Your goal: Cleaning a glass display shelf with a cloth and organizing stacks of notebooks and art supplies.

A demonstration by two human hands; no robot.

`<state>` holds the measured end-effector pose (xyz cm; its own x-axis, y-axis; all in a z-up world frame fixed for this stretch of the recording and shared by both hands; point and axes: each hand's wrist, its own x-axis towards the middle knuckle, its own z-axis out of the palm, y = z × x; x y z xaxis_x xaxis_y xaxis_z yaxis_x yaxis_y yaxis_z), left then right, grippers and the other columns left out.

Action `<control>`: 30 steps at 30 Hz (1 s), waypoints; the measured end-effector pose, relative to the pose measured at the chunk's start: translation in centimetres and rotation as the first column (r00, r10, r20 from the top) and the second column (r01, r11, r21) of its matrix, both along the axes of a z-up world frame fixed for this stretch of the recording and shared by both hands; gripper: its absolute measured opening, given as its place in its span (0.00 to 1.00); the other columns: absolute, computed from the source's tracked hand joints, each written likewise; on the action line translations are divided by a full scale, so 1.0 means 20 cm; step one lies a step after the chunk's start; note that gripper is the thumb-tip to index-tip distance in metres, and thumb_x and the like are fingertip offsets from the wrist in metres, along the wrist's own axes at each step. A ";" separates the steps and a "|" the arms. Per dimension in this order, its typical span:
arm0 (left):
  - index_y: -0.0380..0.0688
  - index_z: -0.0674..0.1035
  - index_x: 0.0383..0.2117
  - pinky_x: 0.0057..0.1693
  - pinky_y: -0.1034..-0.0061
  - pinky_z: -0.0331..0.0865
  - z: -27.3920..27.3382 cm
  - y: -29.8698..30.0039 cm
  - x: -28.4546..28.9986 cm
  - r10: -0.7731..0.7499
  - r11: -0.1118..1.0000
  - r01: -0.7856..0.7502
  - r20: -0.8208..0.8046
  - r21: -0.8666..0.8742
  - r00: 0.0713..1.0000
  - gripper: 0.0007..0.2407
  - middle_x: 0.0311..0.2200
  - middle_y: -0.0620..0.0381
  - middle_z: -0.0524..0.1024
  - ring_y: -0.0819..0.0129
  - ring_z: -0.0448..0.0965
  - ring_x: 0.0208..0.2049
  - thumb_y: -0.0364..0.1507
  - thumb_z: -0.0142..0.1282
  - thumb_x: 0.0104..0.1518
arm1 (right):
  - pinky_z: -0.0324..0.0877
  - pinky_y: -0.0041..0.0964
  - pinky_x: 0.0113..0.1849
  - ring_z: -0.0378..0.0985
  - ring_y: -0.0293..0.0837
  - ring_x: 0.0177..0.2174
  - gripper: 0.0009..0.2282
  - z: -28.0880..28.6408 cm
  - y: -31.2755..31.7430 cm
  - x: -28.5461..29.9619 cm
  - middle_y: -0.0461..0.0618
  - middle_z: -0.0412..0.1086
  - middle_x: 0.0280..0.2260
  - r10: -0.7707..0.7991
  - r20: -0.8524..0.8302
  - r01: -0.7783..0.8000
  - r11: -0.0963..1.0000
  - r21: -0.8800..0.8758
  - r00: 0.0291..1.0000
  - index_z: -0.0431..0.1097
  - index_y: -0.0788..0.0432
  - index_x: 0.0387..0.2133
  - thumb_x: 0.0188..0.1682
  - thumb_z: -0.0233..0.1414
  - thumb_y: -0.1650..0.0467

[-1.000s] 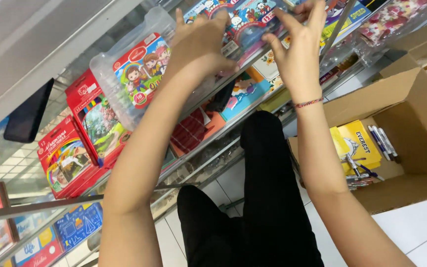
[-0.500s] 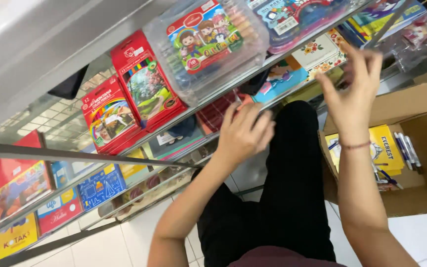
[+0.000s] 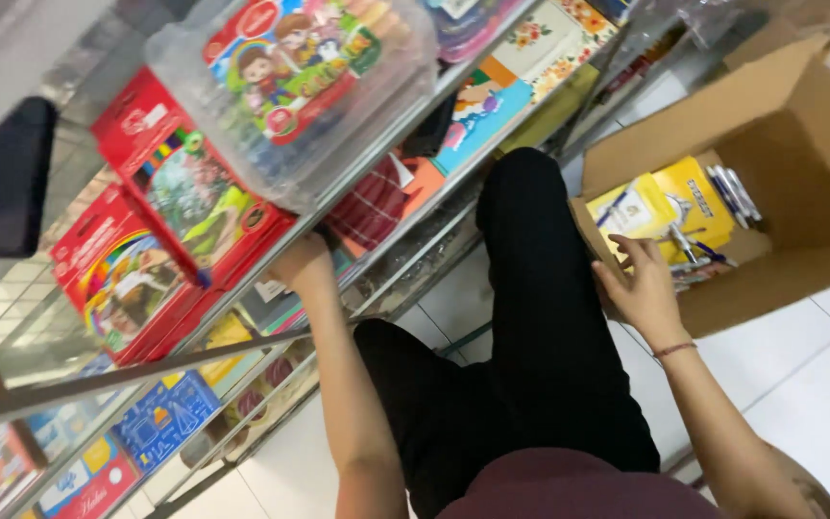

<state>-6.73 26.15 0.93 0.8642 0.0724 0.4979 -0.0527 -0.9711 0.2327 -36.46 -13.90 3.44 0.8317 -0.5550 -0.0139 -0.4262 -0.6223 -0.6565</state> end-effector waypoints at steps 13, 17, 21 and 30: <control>0.29 0.75 0.51 0.59 0.54 0.65 0.57 -0.20 -0.69 -0.297 0.871 0.323 0.127 -0.371 0.946 0.11 0.50 0.32 0.70 0.37 0.71 0.52 0.19 0.55 0.63 | 0.74 0.56 0.39 0.78 0.63 0.40 0.27 -0.28 0.04 -0.23 0.58 0.70 0.50 -0.070 -0.271 0.011 0.977 -0.214 0.960 0.65 0.52 0.61 0.44 0.49 0.79; 0.30 0.76 0.48 0.60 0.58 0.66 0.54 -0.23 -0.89 -0.369 0.805 0.370 0.097 -0.465 0.924 0.10 0.48 0.38 0.70 0.44 0.72 0.52 0.19 0.52 0.62 | 0.74 0.55 0.37 0.78 0.62 0.40 0.26 -0.26 0.08 -0.22 0.57 0.71 0.50 -0.083 -0.213 0.035 0.975 -0.218 0.973 0.66 0.51 0.60 0.45 0.48 0.78; 0.30 0.76 0.45 0.62 0.61 0.66 0.55 -0.23 -1.08 -0.359 0.751 0.388 0.163 -0.534 0.919 0.07 0.48 0.42 0.72 0.49 0.73 0.53 0.19 0.51 0.64 | 0.75 0.53 0.37 0.78 0.60 0.42 0.25 -0.30 0.08 -0.24 0.55 0.72 0.47 -0.076 -0.227 0.007 0.956 -0.292 0.971 0.66 0.50 0.60 0.47 0.48 0.78; 0.31 0.76 0.45 0.61 0.67 0.66 0.51 -0.17 -1.14 -0.299 0.700 0.346 0.184 -0.625 0.936 0.07 0.46 0.46 0.72 0.55 0.73 0.52 0.20 0.51 0.64 | 0.76 0.53 0.37 0.76 0.58 0.45 0.24 -0.36 -0.03 -0.24 0.52 0.70 0.49 -0.085 -0.252 -0.012 0.933 -0.361 0.964 0.66 0.48 0.60 0.47 0.50 0.77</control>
<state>-29.47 22.80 11.18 0.8633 0.1153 0.4914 -0.3718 -0.5131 0.7736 -41.24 -14.51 -3.83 0.8047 -0.5932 -0.0217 -0.5778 -0.7743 -0.2580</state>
